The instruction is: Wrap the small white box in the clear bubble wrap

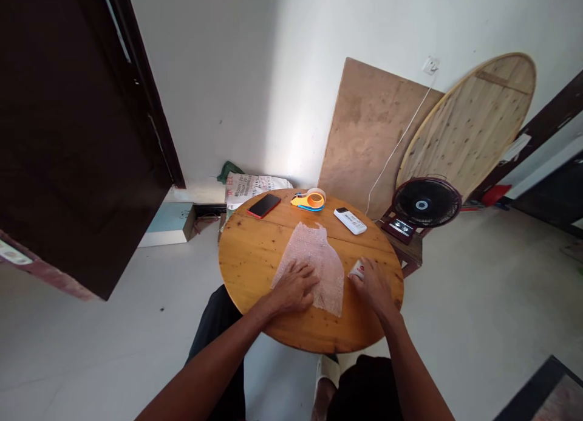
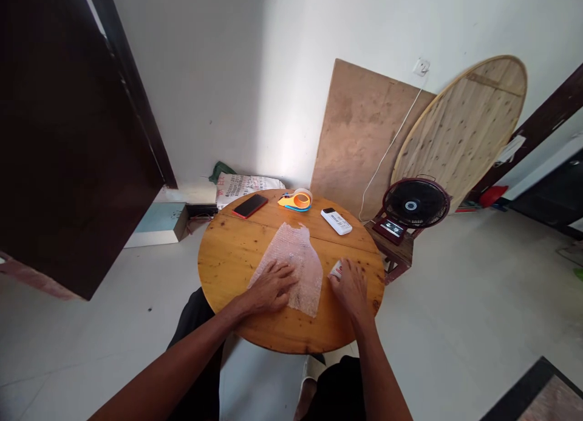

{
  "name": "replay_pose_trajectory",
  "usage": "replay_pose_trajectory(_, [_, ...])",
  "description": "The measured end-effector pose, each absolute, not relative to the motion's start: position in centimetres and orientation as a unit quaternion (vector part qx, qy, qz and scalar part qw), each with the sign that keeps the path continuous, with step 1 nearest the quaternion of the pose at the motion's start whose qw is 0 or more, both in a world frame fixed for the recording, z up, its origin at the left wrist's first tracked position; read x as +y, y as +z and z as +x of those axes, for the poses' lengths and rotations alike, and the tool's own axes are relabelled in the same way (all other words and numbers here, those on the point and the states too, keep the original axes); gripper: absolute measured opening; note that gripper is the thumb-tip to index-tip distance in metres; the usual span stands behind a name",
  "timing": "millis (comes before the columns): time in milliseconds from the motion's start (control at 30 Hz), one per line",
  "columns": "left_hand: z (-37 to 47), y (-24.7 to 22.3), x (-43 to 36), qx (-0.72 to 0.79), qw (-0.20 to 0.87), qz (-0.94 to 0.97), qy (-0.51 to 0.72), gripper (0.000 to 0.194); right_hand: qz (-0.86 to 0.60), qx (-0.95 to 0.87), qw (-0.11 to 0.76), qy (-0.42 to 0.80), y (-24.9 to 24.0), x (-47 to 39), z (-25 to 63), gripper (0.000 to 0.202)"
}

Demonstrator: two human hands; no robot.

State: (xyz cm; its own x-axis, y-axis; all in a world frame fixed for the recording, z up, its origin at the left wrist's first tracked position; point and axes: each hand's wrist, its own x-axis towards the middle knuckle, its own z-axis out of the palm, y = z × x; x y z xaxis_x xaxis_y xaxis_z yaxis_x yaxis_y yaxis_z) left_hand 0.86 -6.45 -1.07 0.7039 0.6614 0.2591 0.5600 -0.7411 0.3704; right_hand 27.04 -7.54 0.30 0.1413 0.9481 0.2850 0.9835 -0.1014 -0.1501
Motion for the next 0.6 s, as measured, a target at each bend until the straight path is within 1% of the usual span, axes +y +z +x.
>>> replay_pose_trajectory(67, [0.8,-1.1,-6.4,0.333,0.135,0.914,0.189,0.046,-0.747,-0.65,0.142,-0.017,0.2,-7.4,27.7,0.053])
replay_pose_trajectory(167, [0.8,-1.1,-6.3,0.334,0.138,0.913,0.191,0.046,-0.763,-0.622,0.178,0.009,1.3,-7.4,28.2,0.053])
replay_pose_trajectory(267, [0.8,-1.1,-6.3,0.336,0.142,0.911,0.191,0.047,-0.769,-0.57,0.286,0.043,4.2,-8.1,27.1,0.054])
replay_pose_trajectory(333, [0.8,-1.1,-6.3,0.335,0.143,0.911,0.193,0.047,-0.702,-0.592,0.38,0.112,6.4,-8.8,25.0,0.053])
replay_pose_trajectory(367, [0.8,-1.0,-6.4,0.335,0.143,0.911,0.196,0.047,-0.656,-0.617,0.401,0.167,7.3,-9.0,23.6,0.053])
replay_pose_trajectory(400, [0.8,-1.0,-6.4,0.334,0.142,0.91,0.199,0.046,-0.612,-0.643,0.405,0.22,8.0,-9.0,22.1,0.053])
replay_pose_trajectory(467, [0.9,-0.9,-6.5,0.335,0.138,0.909,0.204,0.042,-0.557,-0.675,0.39,0.287,8.3,-8.5,19.1,0.051])
replay_pose_trajectory(533, [0.9,-0.8,-6.6,0.337,0.131,0.909,0.208,0.037,-0.535,-0.702,0.362,0.3,7.4,-7.3,17.0,0.049])
replay_pose_trajectory(600, [0.9,-0.7,-6.7,0.34,0.123,0.907,0.214,0.036,-0.542,-0.714,0.342,0.283,5.7,-5.6,16.1,0.044])
